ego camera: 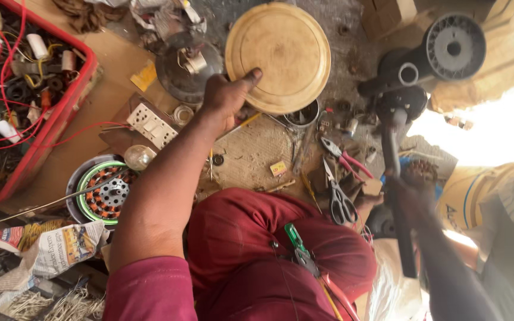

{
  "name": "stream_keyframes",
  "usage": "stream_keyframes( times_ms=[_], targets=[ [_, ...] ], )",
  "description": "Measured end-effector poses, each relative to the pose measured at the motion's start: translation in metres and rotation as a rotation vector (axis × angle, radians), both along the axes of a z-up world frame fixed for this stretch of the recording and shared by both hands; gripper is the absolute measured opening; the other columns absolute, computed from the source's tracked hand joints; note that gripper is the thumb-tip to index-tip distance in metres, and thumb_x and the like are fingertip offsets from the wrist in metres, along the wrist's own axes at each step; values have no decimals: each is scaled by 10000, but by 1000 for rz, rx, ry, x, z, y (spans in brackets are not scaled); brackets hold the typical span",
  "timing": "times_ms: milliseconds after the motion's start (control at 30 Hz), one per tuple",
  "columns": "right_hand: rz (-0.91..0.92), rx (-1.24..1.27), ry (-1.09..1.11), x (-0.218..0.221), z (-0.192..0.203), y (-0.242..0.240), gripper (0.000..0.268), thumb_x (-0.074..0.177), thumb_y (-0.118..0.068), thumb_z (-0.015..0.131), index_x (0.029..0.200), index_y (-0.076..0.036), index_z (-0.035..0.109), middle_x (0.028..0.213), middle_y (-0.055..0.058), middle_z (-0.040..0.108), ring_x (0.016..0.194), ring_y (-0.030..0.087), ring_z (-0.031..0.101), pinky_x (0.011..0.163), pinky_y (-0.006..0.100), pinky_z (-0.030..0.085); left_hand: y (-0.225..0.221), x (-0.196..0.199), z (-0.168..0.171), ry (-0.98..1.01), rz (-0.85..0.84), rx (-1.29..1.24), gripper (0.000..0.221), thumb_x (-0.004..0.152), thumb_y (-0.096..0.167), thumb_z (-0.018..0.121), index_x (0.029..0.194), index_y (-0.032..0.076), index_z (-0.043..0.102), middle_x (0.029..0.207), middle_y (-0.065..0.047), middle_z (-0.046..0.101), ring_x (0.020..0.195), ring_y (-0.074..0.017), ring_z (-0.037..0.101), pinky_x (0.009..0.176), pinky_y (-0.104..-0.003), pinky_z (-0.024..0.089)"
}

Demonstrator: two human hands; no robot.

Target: The person is repairing an electrical motor component. They use a hammer to tap a circular metal part, then use a screwdriver to adjust wires and components within the motor housing.

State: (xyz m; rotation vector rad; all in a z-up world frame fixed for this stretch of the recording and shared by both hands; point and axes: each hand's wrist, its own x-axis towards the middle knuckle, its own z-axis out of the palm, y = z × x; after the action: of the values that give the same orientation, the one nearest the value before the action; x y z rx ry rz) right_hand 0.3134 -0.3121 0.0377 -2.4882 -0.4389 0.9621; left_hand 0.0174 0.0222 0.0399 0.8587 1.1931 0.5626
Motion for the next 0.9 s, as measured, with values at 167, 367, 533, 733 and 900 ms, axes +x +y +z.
stream_keyframes(
  times_ms=[167,367,533,733,900],
  targets=[
    [294,368,76,-41,75,83,664,932,-317,677,1556,-173,499,718,46,656,600,118,618,548,324,527,2,4,8,25,-16,41,349,844,281,822,924,-49,743,822,-147,755,587,-213,696,407,-308,527],
    [584,479,-215,-113,106,163,573,1028,-302,658,1556,-149,496,761,55,709,682,92,666,648,328,548,5,3,0,44,-45,55,384,833,324,833,939,-37,758,841,-144,745,583,-182,686,407,-281,534],
    [589,378,-94,-136,120,177,514,960,-333,691,1437,-159,612,647,74,687,559,104,635,559,340,545,9,3,2,123,-59,55,423,813,356,829,964,-28,737,914,-160,773,725,-242,746,538,-342,615],
    [571,246,-163,-144,115,173,436,1034,-390,664,1362,-109,726,758,60,726,649,62,682,633,285,550,9,1,-12,74,-46,3,481,824,352,833,1034,-61,700,1007,-183,767,840,-286,769,647,-395,683],
    [266,440,59,-94,97,122,602,974,-367,625,1532,-174,509,865,11,713,620,86,640,571,277,543,10,3,-18,-13,14,52,456,775,293,863,1069,-26,720,1026,-146,774,869,-283,779,661,-421,677]
  ],
)
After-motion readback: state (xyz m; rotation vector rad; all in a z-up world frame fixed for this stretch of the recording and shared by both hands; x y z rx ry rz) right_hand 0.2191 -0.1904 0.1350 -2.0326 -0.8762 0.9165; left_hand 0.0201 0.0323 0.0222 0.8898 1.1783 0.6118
